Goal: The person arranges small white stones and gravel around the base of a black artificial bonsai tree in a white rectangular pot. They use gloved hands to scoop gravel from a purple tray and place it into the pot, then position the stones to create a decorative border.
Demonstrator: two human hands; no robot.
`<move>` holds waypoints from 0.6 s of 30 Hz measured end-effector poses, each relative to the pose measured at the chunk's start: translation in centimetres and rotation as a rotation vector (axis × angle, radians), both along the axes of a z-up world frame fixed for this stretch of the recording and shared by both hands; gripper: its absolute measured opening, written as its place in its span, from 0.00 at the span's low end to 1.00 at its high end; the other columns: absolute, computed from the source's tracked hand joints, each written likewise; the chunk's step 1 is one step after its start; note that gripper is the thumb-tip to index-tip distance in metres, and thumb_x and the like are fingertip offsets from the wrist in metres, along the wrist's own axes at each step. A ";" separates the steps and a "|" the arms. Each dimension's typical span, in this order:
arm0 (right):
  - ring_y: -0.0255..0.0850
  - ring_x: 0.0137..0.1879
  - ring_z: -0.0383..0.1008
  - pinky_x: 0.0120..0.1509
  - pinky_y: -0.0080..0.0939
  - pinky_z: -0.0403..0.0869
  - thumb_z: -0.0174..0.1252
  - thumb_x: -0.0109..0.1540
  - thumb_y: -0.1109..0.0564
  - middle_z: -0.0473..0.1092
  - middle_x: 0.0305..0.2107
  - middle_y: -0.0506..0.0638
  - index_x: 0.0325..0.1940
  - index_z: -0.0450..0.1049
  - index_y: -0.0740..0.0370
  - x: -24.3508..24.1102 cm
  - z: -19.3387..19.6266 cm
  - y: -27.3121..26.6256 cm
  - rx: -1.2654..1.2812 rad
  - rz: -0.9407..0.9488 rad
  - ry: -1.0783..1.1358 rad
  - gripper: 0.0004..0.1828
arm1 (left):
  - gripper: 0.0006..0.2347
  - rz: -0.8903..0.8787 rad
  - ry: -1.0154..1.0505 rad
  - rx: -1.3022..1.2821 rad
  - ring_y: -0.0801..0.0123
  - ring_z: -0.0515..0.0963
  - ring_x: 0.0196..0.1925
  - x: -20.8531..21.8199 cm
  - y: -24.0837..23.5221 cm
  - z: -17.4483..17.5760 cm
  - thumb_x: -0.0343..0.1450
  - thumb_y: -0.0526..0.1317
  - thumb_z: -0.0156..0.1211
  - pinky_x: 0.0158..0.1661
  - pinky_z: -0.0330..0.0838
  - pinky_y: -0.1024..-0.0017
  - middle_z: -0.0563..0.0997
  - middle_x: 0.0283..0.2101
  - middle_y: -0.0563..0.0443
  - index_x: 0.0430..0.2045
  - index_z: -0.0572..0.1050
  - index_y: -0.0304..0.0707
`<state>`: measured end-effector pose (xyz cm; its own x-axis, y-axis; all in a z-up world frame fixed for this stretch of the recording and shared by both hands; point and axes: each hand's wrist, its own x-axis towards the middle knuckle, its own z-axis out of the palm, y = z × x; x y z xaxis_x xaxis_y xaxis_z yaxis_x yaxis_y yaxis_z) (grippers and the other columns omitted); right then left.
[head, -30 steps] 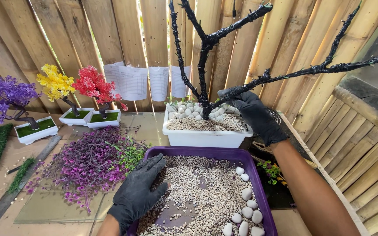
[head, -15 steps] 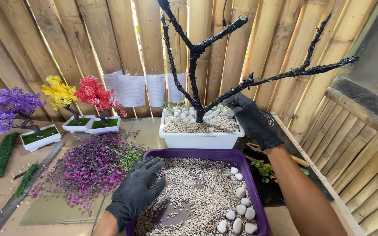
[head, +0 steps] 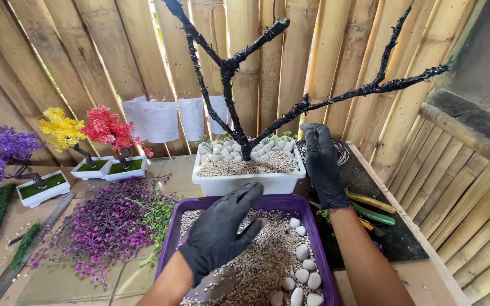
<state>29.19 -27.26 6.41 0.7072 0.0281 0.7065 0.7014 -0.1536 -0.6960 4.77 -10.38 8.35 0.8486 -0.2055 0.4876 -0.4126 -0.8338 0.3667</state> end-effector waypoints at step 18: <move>0.55 0.61 0.75 0.66 0.50 0.72 0.53 0.67 0.51 0.77 0.49 0.64 0.57 0.73 0.64 6.7 -7.2 1.1 0.306 0.329 0.256 0.19 | 0.36 0.254 -0.297 0.450 0.39 0.64 0.71 15.4 -4.5 -3.8 0.71 0.58 0.50 0.70 0.52 0.46 0.66 0.70 0.29 0.69 0.60 0.30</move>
